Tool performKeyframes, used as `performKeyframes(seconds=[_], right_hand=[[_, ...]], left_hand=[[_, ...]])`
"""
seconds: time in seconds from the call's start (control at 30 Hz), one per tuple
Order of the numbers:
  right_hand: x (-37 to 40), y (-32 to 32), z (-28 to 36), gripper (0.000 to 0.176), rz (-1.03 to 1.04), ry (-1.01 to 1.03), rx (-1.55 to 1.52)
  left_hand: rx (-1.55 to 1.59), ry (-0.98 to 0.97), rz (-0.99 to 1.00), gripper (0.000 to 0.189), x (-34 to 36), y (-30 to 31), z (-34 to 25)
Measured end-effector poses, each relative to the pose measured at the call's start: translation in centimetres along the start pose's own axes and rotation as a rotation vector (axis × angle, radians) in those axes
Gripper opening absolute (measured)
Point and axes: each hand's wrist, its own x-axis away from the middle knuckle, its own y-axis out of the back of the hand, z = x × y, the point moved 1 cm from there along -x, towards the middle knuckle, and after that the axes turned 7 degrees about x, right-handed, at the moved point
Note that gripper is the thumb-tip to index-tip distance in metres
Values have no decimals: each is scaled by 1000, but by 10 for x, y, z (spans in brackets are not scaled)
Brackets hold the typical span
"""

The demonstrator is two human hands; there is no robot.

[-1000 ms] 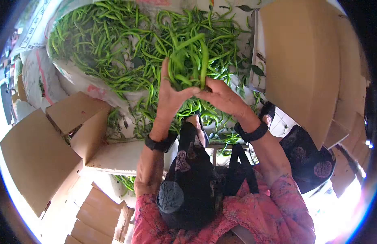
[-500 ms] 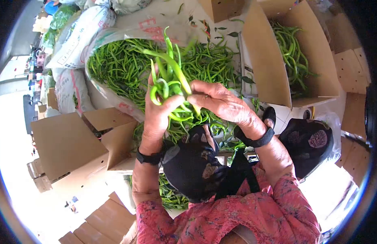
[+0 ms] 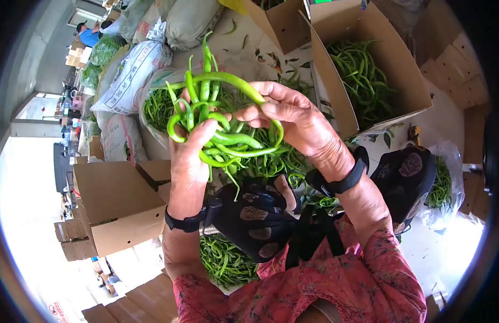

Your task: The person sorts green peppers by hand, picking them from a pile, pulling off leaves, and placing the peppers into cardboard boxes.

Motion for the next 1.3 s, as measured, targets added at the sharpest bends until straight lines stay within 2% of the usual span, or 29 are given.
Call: performKeyframes(seconds=[0.1,0.13,0.2,0.23,0.27,0.3,0.37,0.43,0.47,0.6,0.63,0.77,0.83,0.87,0.9,0.97,1.0,1.03,1.07,1.1,1.17,1.23,1.3], right_hand=[[9,12,-1,32,24,-46,-36],[13,11,1,32,27,-45,-33],[20,7,5,28,-79,-17,356],[22,3,8,28,-77,-14,354],[25,-1,12,26,-94,1,397],[27,-3,15,25,-111,16,442],[28,3,26,23,-197,33,446],[29,23,26,22,-379,122,395],[29,36,24,21,-458,106,430],[45,63,1,24,-444,-225,503],[46,64,-1,25,-434,-279,515],[12,69,22,28,-343,-253,498],[-42,104,45,27,-173,174,1184],[-57,65,86,28,-175,217,1964],[-78,96,98,32,-151,630,1896],[-95,85,116,61,-478,137,820],[-102,102,113,61,-467,124,817],[-103,127,111,61,-206,148,649],[-100,126,107,60,43,170,471],[-91,129,97,60,39,160,466],[-48,87,66,38,-123,-154,762],[-9,77,42,39,-264,-271,736],[19,61,29,37,-268,-301,686]], left_hand=[[5,60,7,73,15,0,2],[-26,11,-3,73,18,-5,2],[-344,-16,33,76,29,-12,-4],[-455,-35,50,77,37,-25,-4],[-358,36,81,80,43,-29,1],[-434,-5,126,75,44,-23,10],[-324,122,30,66,47,-21,13],[-25,160,-149,49,55,-20,21],[48,173,-164,44,58,-19,26],[155,211,-257,28,71,-19,49],[135,194,-246,31,71,-20,51],[200,191,-245,37,69,-6,62],[237,283,-288,42,69,1,61],[-252,19,-163,52,74,6,62],[133,203,-252,57,69,4,59],[279,153,-187,62,55,5,54],[279,151,-203,62,51,9,51],[325,109,-120,65,49,12,48],[368,70,-34,68,48,13,47],[369,77,-43,68,47,13,48],[470,90,-47,73,47,14,49],[462,76,17,75,46,18,51],[467,102,45,75,50,20,54]])
